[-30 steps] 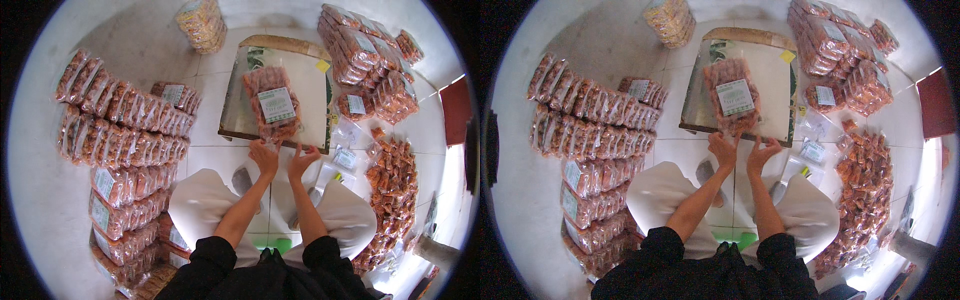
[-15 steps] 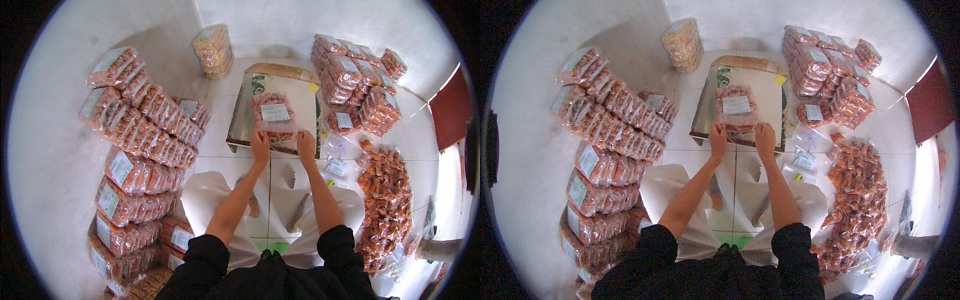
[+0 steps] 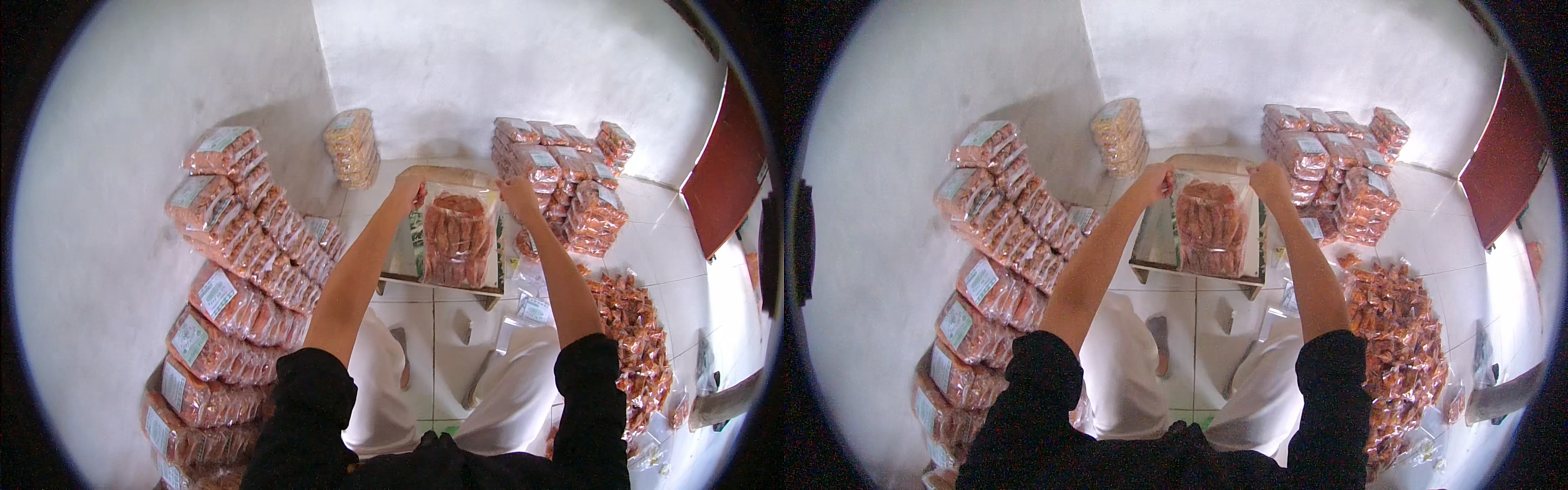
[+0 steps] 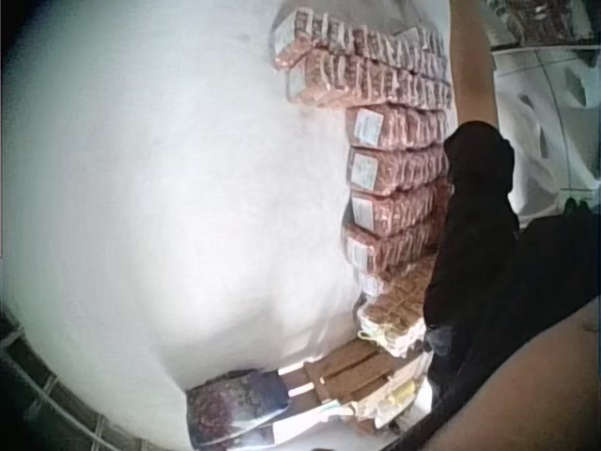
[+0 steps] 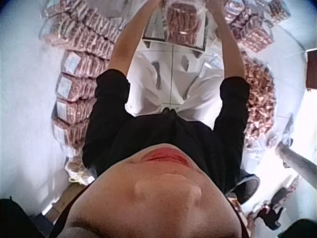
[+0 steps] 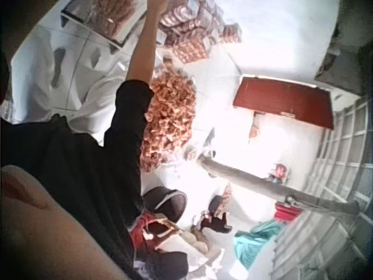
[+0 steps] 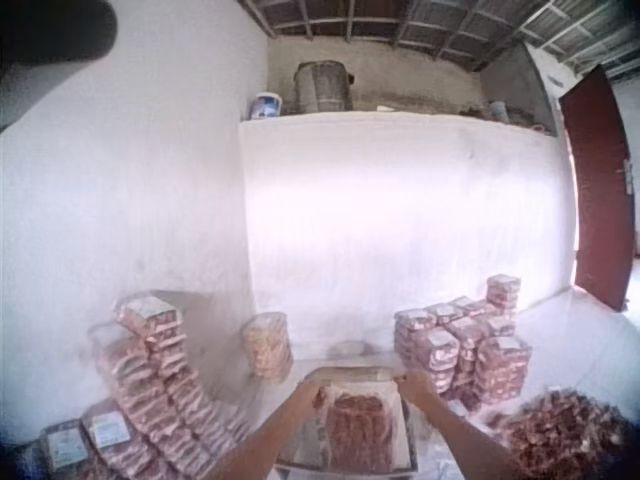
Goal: The person places several pieces of processed meat into a plastic bag, applies a label, and then uses their hands to seal the bag by pressing and folding the top.
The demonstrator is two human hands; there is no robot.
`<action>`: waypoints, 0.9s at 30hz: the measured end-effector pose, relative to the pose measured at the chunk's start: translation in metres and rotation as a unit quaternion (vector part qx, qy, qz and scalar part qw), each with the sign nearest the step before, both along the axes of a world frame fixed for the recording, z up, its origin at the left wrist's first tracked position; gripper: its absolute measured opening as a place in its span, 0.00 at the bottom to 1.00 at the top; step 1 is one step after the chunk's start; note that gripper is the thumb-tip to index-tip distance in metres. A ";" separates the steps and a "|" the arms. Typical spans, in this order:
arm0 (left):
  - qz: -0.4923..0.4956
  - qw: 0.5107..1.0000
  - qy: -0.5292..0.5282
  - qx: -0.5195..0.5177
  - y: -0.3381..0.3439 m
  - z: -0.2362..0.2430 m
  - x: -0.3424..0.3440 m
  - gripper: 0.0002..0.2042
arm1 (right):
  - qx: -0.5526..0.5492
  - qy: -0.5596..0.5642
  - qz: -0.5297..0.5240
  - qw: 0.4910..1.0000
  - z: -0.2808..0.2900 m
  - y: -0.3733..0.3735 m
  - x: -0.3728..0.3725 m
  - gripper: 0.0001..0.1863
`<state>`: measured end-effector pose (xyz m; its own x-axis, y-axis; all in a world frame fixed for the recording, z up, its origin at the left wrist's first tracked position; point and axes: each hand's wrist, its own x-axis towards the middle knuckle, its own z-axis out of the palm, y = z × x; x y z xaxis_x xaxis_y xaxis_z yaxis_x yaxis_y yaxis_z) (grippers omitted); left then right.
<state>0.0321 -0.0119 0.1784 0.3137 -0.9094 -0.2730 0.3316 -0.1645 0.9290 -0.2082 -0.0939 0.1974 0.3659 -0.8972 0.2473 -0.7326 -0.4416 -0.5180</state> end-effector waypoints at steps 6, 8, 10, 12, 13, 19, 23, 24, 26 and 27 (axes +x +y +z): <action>-0.003 0.994 -0.109 -0.019 0.013 -0.015 -0.013 0.07 | -0.005 -0.015 -0.002 1.000 -0.014 0.018 -0.016 0.18; -0.037 0.986 -0.147 -0.063 0.009 -0.032 -0.016 0.07 | -0.005 -0.016 -0.003 1.000 -0.033 0.006 -0.022 0.18; -0.033 0.992 -0.072 -0.099 0.007 -0.047 -0.017 0.12 | -0.009 -0.018 -0.005 1.000 -0.043 -0.001 -0.023 0.17; -0.025 0.991 0.007 -0.134 0.010 -0.074 -0.014 0.19 | -0.035 -0.078 -0.032 0.996 -0.042 0.010 -0.018 0.18; 0.022 0.971 -0.126 -0.201 0.015 -0.095 -0.012 0.27 | -0.031 -0.075 -0.035 0.996 -0.046 0.008 -0.019 0.18; -0.128 0.889 -0.381 -0.217 0.019 -0.155 -0.030 0.42 | 0.050 -0.157 0.016 0.986 -0.068 -0.012 -0.035 0.19; -0.202 0.915 -0.267 -0.226 0.005 -0.179 -0.026 0.51 | 0.219 -0.450 0.195 0.843 -0.121 0.003 -0.045 0.26; -0.200 0.917 -0.268 -0.218 0.006 -0.191 -0.021 0.51 | 0.269 -0.495 0.232 0.793 -0.131 0.010 -0.043 0.39; -0.172 0.941 -0.236 -0.170 0.002 -0.200 -0.024 0.40 | 0.189 -0.319 0.231 0.899 -0.146 0.013 -0.040 0.44; -0.173 0.941 -0.237 -0.168 0.003 -0.205 -0.025 0.40 | 0.101 -0.126 0.223 0.961 -0.155 0.013 -0.033 0.49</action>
